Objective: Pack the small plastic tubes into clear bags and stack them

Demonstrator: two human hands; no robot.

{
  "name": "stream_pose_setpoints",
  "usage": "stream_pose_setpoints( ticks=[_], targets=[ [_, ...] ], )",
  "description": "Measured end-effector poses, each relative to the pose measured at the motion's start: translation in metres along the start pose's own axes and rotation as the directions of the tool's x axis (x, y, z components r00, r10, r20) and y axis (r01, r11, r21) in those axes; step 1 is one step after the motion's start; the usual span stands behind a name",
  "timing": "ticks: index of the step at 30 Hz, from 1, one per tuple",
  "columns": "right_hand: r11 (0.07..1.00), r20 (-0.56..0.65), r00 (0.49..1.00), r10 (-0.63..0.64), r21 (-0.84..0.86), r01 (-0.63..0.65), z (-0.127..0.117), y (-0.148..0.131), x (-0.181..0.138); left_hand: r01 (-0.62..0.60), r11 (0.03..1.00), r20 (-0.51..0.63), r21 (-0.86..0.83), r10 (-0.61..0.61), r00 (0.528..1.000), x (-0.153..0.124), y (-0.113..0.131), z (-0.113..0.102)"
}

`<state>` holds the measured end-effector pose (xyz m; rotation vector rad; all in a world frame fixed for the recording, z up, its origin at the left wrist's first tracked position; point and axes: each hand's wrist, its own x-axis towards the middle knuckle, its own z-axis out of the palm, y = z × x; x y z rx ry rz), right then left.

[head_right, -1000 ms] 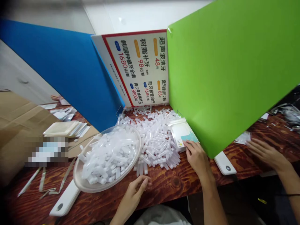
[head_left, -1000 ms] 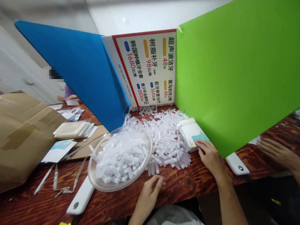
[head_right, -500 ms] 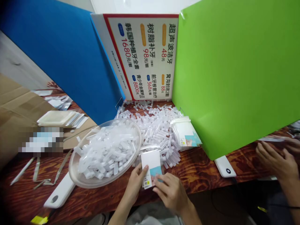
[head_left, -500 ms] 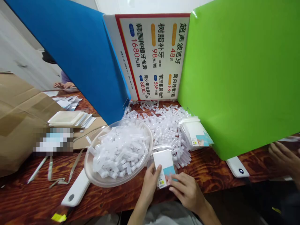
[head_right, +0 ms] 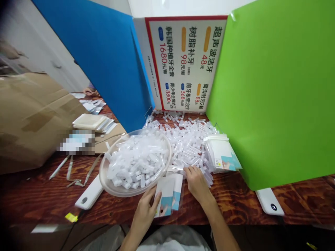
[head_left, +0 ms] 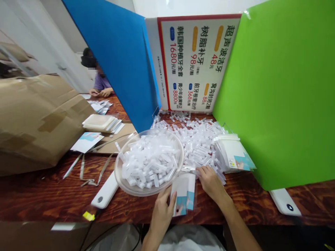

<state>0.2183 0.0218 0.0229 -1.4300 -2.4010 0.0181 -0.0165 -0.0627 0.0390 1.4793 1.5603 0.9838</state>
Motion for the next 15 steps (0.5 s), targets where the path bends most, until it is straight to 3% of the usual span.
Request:
stream_pose_setpoints(
  ticks=[2,5,7,9,10,12,15],
  targets=[
    [0.999,-0.001,1.0,-0.005,-0.033,0.005,0.0,0.001,-0.004,0.061,0.995,-0.004,-0.079,-0.062,0.998,-0.002,0.0,0.001],
    [1.0,-0.047,0.999,-0.003,0.002,0.003,-0.003,0.003,-0.007,0.253,0.928,0.104,-0.272,-0.233,0.967,-0.006,-0.001,0.001],
    [0.99,-0.146,0.987,0.061,0.137,-0.04,-0.006,0.003,-0.009,0.398,0.824,0.217,-0.403,-0.337,0.916,-0.009,-0.001,0.0],
    [0.914,-0.208,0.954,0.217,0.387,-0.124,-0.01,0.003,-0.01,0.493,0.722,0.332,-0.486,-0.369,0.868,-0.01,0.001,-0.003],
    [0.82,-0.187,0.931,0.313,0.547,-0.166,-0.013,0.001,-0.011,0.517,0.689,0.382,-0.508,-0.357,0.852,-0.011,0.003,-0.003],
    [0.499,-0.029,0.897,0.44,0.839,-0.218,-0.016,-0.004,-0.015,0.541,0.658,0.458,-0.524,-0.318,0.83,-0.011,0.007,-0.003],
    [-0.026,0.249,0.893,0.375,0.966,-0.258,-0.017,-0.016,-0.026,0.557,0.663,0.516,-0.5,-0.289,0.807,-0.011,0.008,0.001]
  ],
)
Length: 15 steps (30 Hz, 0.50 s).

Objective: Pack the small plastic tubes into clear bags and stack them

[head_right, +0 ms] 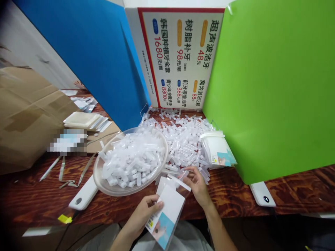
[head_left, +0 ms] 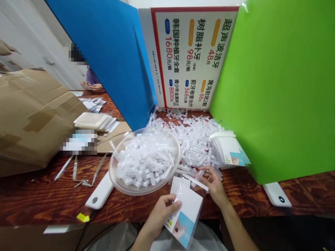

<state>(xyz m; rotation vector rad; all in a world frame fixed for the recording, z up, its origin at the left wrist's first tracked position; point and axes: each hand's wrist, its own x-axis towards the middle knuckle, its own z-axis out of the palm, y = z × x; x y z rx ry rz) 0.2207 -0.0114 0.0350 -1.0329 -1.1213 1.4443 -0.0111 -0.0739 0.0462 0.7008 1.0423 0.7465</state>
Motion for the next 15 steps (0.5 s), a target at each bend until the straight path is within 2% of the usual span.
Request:
stream_pose_setpoints(
  ticks=[2,4,7,9,11,13,15],
  targets=[
    [0.98,0.035,0.995,0.092,0.175,-0.096,0.004,0.005,-0.011,0.014,0.999,0.024,0.031,-0.015,1.0,0.002,-0.003,0.002],
    [0.95,-0.019,0.991,0.131,0.287,-0.12,0.006,0.012,-0.023,0.025,0.998,0.054,0.065,-0.028,0.998,0.003,-0.007,0.002],
    [0.949,-0.072,0.986,0.147,0.293,-0.12,0.007,0.019,-0.039,0.057,0.991,0.121,0.122,-0.072,0.99,0.002,-0.008,0.0],
    [0.985,-0.054,0.994,0.092,0.151,-0.083,0.01,0.016,-0.048,0.056,0.986,0.192,0.159,-0.086,0.978,0.001,-0.006,0.0],
    [0.998,0.019,1.0,-0.021,-0.059,0.023,0.012,0.009,-0.054,0.02,0.982,0.267,0.188,-0.07,0.961,0.002,-0.003,0.001],
    [0.958,0.115,0.986,-0.119,-0.249,0.145,0.012,0.0,-0.057,-0.022,0.976,0.309,0.217,-0.047,0.95,0.003,0.001,0.003],
    [0.883,0.105,0.977,-0.187,-0.417,0.214,0.008,-0.003,-0.057,-0.054,0.968,0.297,0.247,-0.023,0.954,0.004,0.004,0.004]
  ],
)
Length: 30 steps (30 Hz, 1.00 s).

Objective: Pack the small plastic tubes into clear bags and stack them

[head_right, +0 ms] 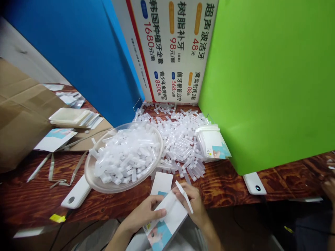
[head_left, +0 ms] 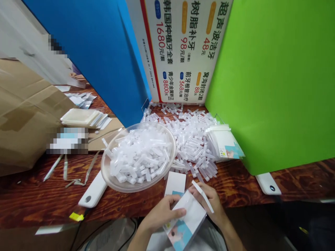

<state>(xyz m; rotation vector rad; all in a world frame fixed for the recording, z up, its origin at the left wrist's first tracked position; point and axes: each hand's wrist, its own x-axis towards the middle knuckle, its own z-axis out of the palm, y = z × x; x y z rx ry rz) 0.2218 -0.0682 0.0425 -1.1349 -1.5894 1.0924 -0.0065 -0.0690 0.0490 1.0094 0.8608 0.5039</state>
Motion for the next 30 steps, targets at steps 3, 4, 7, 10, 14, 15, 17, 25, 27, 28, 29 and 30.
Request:
stream_pose_setpoints(
  ticks=[3,4,7,10,14,15,17,25,27,28,29,30],
  targets=[
    [0.934,-0.214,0.976,-0.043,-0.356,-0.037,-0.008,0.015,0.0,-0.041,0.999,-0.057,0.013,0.042,0.998,0.0,0.002,-0.001],
    [0.884,-0.254,0.965,-0.062,-0.463,-0.065,-0.01,0.023,0.0,-0.061,0.998,-0.074,0.003,0.061,0.995,0.0,0.002,-0.002],
    [0.801,-0.248,0.964,-0.091,-0.594,-0.077,-0.013,0.041,-0.004,-0.11,0.994,-0.133,-0.014,0.107,0.985,-0.004,-0.001,-0.006],
    [0.889,-0.237,0.97,-0.046,-0.453,-0.068,-0.017,0.035,-0.004,-0.121,0.993,-0.165,0.002,0.12,0.979,-0.01,-0.003,-0.009],
    [0.991,-0.148,0.988,0.035,-0.124,-0.054,-0.021,-0.002,0.005,-0.114,0.993,-0.167,-0.032,0.107,0.98,-0.017,-0.002,-0.011],
    [0.998,-0.09,0.995,0.033,-0.052,-0.038,-0.02,-0.012,0.009,-0.109,0.993,-0.163,-0.043,0.1,0.982,-0.018,-0.001,-0.012],
    [0.998,0.061,0.998,0.031,0.055,-0.034,-0.014,-0.027,0.016,-0.102,0.993,-0.141,-0.051,0.094,0.986,-0.021,0.003,-0.014],
    [0.997,0.362,0.932,-0.004,-0.069,0.031,0.02,-0.074,0.095,-0.188,0.973,-0.129,-0.133,0.171,0.977,-0.054,-0.002,-0.036],
    [0.928,0.377,0.922,-0.086,-0.305,0.212,0.046,-0.084,0.128,-0.218,0.958,-0.208,-0.188,0.178,0.962,-0.064,-0.01,-0.041],
    [0.85,0.418,0.904,-0.085,-0.443,0.285,0.062,-0.087,0.144,-0.228,0.95,-0.245,-0.213,0.174,0.954,-0.068,-0.015,-0.043],
    [0.755,0.464,0.884,-0.058,-0.559,0.343,0.079,-0.088,0.157,-0.235,0.943,-0.28,-0.237,0.165,0.946,-0.072,-0.018,-0.045],
    [0.663,0.498,0.867,-0.021,-0.642,0.384,0.096,-0.087,0.167,-0.245,0.935,-0.314,-0.256,0.159,0.936,-0.076,-0.022,-0.046]
  ],
)
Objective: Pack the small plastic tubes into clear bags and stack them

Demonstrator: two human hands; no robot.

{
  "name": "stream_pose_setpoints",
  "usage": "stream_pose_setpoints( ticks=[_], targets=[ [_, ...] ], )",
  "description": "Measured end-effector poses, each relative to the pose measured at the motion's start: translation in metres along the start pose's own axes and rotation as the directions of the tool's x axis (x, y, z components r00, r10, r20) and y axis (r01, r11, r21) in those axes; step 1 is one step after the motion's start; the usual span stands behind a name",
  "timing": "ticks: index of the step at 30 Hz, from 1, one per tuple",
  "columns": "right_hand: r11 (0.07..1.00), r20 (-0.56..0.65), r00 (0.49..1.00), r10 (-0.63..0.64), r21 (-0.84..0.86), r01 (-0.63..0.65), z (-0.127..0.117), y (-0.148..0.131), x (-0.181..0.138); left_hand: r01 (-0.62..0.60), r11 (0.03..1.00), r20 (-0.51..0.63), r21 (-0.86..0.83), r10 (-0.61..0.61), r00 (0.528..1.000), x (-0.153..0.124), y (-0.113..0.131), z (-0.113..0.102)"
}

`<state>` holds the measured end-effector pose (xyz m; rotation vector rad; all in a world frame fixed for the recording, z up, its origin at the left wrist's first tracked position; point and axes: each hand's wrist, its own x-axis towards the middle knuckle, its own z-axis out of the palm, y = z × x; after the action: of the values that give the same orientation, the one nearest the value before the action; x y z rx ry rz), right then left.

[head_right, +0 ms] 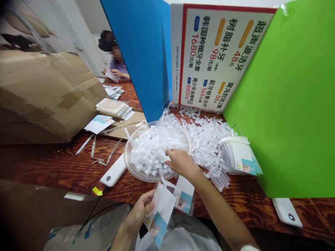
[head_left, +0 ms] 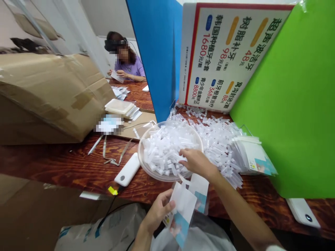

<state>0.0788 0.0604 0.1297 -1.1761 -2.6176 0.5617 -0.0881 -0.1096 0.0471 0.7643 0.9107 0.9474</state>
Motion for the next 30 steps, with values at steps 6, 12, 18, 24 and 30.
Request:
stream_pose_setpoints(
  ticks=[6,12,18,24,30],
  targets=[
    [0.996,0.051,0.997,-0.054,-0.062,0.057,0.012,-0.003,0.02,-0.15,0.986,-0.251,-0.067,0.129,0.959,-0.014,0.0,-0.004],
    [0.764,-0.015,0.951,-0.309,0.591,0.258,-0.035,0.017,-0.043,-0.002,0.999,-0.224,-0.052,-0.009,0.974,-0.007,0.007,0.002],
    [0.396,0.07,0.995,0.075,0.913,-0.094,-0.009,0.029,-0.093,-0.007,0.984,0.031,0.176,0.001,1.0,0.019,0.021,0.018],
    [0.315,-0.094,0.947,0.308,0.949,-0.009,0.026,0.053,-0.16,-0.011,0.906,-0.018,0.424,0.021,1.0,0.047,0.004,0.058],
    [0.424,-0.085,0.726,0.682,0.855,-0.298,0.018,0.076,-0.261,-0.07,0.89,0.283,0.451,-0.068,0.957,0.046,-0.022,0.117]
  ],
)
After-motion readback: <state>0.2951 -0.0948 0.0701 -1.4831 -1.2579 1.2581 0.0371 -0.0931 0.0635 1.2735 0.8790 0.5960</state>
